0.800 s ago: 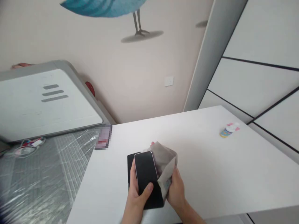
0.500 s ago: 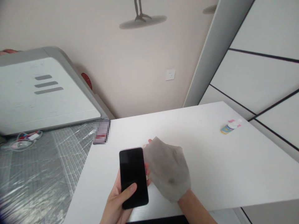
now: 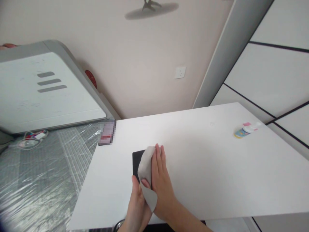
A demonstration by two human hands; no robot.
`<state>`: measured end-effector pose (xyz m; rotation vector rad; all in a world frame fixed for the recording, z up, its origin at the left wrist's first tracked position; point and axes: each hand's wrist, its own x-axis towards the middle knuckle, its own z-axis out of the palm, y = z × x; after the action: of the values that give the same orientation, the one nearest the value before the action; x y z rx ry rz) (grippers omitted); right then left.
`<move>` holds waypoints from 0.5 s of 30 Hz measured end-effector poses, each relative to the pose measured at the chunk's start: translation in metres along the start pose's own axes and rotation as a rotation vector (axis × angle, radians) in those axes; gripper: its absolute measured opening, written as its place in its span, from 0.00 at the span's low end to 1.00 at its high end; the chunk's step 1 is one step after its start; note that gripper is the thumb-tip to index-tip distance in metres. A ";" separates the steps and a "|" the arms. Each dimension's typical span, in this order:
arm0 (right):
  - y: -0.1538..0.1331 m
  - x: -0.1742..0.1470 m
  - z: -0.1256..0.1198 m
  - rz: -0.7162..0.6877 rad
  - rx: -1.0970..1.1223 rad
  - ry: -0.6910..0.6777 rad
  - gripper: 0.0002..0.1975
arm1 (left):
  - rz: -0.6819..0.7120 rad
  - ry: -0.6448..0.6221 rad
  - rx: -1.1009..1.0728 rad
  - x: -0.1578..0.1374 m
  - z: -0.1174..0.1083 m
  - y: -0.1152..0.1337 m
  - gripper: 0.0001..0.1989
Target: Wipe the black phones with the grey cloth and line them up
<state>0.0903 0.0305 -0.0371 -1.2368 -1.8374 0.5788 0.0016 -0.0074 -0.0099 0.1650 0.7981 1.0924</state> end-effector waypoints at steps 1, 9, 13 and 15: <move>0.002 -0.003 0.000 -0.021 0.011 -0.015 0.43 | 0.038 0.023 0.001 0.000 0.002 0.000 0.42; 0.003 -0.001 -0.018 -0.030 0.011 0.010 0.41 | -0.059 0.032 0.041 -0.004 0.014 -0.021 0.50; 0.003 -0.013 -0.018 -0.050 -0.001 0.025 0.40 | -0.045 -0.046 0.052 -0.002 0.018 -0.022 0.50; 0.003 -0.010 -0.025 -0.073 -0.043 -0.016 0.39 | -0.063 -0.003 0.058 -0.002 0.015 -0.027 0.53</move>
<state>0.1143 0.0206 -0.0297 -1.1913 -1.9094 0.5127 0.0309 -0.0182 -0.0114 0.1894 0.8273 1.0100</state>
